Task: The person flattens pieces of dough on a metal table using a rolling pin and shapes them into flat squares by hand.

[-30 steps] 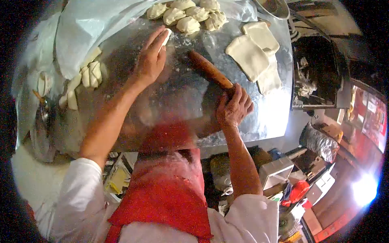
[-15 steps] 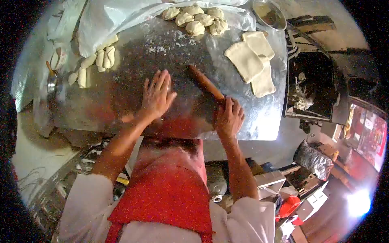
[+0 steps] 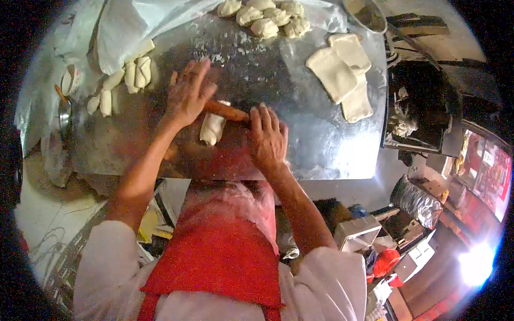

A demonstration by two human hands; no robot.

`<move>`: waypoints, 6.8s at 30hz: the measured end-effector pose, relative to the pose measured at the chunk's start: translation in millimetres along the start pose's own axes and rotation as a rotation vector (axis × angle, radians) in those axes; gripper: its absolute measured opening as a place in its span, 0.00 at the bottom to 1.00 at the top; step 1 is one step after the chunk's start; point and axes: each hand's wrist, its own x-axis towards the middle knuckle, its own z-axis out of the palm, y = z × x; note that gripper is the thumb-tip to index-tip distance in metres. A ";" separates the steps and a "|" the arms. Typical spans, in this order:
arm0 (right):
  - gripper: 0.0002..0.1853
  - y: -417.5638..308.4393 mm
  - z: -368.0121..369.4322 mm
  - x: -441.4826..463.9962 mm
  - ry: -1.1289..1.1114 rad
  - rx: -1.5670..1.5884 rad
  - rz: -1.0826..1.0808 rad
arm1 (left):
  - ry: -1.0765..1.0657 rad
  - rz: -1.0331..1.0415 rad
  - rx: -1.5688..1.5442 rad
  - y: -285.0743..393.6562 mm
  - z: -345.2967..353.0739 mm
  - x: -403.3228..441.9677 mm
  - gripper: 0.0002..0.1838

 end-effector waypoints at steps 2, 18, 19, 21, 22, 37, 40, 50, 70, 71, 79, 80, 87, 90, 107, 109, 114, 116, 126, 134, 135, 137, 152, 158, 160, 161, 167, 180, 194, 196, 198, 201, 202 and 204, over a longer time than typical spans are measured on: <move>0.35 4.6 18.4 9.5 0.021 -0.117 0.043 | -0.101 0.077 0.322 -8.8 9.6 -2.0 0.36; 0.44 41.9 3.0 86.2 0.045 -0.205 -0.170 | 0.121 0.066 0.120 -29.7 39.5 55.8 0.34; 0.39 42.4 -3.4 91.4 0.081 -0.210 -0.230 | 0.155 0.053 0.132 -30.8 42.0 58.2 0.34; 0.35 46.3 -7.1 92.8 0.039 -0.190 -0.248 | 0.126 0.025 0.179 -29.6 35.2 60.9 0.37; 0.31 44.3 -8.7 89.9 -0.010 -0.167 -0.263 | 0.133 0.026 0.182 -27.0 29.6 55.8 0.37; 0.29 -31.3 -2.0 -39.0 -0.069 -0.078 -0.180 | 0.054 0.097 -0.088 -12.1 -3.5 -120.8 0.43; 0.27 -14.6 -5.9 -11.3 -0.112 -0.007 -0.014 | 0.206 0.329 0.085 -18.4 -12.3 -142.8 0.40; 0.38 -22.3 31.1 -6.9 0.009 0.327 -0.109 | 0.077 0.442 -0.001 5.7 -4.8 -105.0 0.06; 0.38 -58.4 9.9 49.0 -0.225 0.451 0.652 | -0.258 -0.029 -0.121 35.3 18.7 34.6 0.13; 0.38 -57.1 9.8 51.4 -0.254 0.463 0.674 | -0.554 -0.112 0.058 45.3 5.8 42.9 0.10; 0.37 -57.6 16.9 54.1 -0.239 0.371 0.683 | -0.233 0.393 -0.164 20.1 -14.2 -52.2 0.07; 0.36 -56.4 17.6 53.7 -0.241 0.370 0.689 | -0.158 0.461 -0.111 18.1 -14.9 -61.3 0.07; 0.26 -38.3 20.5 38.7 -0.268 0.504 0.511 | -0.075 0.529 -0.034 -0.1 0.3 -77.5 0.12; 0.19 -14.1 7.8 26.9 -0.259 0.642 0.442 | -0.114 0.456 -0.153 13.5 -11.9 -71.7 0.10; 0.38 52.7 -5.7 187.8 0.132 -0.037 -0.016 | -0.337 0.161 0.171 63.5 40.0 1.4 0.38; 0.36 60.1 4.1 190.3 0.083 -0.034 -0.006 | -0.337 0.166 0.182 61.9 41.6 0.9 0.39; 0.32 63.1 -11.2 165.9 -0.021 0.034 0.057 | -0.198 0.237 0.171 55.1 56.4 -2.1 0.37; 0.30 61.4 -28.5 136.3 -0.126 0.045 0.188 | -0.224 0.241 0.237 55.5 55.0 -0.9 0.34; 0.30 85.0 -21.0 -37.5 0.068 -0.001 0.232 | -0.132 0.209 0.085 50.2 58.3 0.1 0.43; 0.27 87.6 -24.0 -35.9 0.137 -0.037 0.297 | -0.026 0.129 0.181 44.3 52.7 -17.3 0.44; 0.27 76.2 -26.8 -47.2 0.131 -0.028 0.302 | 0.013 0.192 0.149 38.4 51.8 -21.3 0.45; 0.26 62.6 -30.0 -41.3 0.051 -0.005 0.326 | -0.065 0.130 0.046 31.1 35.2 -17.7 0.44; 0.44 17.1 16.5 20.0 -0.059 -0.146 0.003 | -0.176 0.342 0.131 -0.4 -11.3 -29.8 0.40; 0.46 6.4 21.5 14.9 -0.046 -0.117 0.000 | -0.039 0.362 0.101 -8.4 7.9 -48.6 0.49; 0.47 10.1 5.2 58.0 -0.027 -0.252 -0.026 | -0.044 0.295 0.217 -0.5 7.8 -7.6 0.50; 0.47 7.0 4.1 54.2 -0.026 -0.251 -0.028 | -0.043 0.293 0.218 -2.6 9.7 -10.3 0.50; 0.46 -20.5 15.6 -33.8 -0.043 -0.071 0.041 | -0.009 0.310 0.184 -0.4 -2.9 -99.3 0.56; 0.37 4.1 20.0 21.2 0.056 -0.129 -0.024 | 0.001 0.279 0.118 1.8 5.3 -57.8 0.52; 0.27 8.7 -8.6 -57.5 -0.037 0.072 -0.286 | -0.086 0.034 -0.069 -3.9 16.3 -17.9 0.20; 0.27 13.2 -4.2 -69.3 -0.041 0.039 -0.221 | -0.114 0.104 -0.015 -5.3 11.2 -21.8 0.16; 0.27 13.3 -9.8 -80.9 -0.035 0.040 -0.153 | -0.102 -0.039 -0.400 -1.8 7.6 -41.1 0.12; 0.35 17.0 -10.6 -92.8 -0.110 0.010 -0.127 | 0.029 -0.111 -0.792 -8.0 6.0 -59.3 0.11; 0.37 16.1 -13.7 -96.0 -0.179 -0.019 -0.100 | 0.023 -0.107 -0.794 10.1 -7.4 -63.1 0.11; 0.39 22.2 -0.1 -103.3 -0.134 -0.011 -0.099 | 0.183 -0.080 -0.655 44.1 -38.1 -71.8 0.10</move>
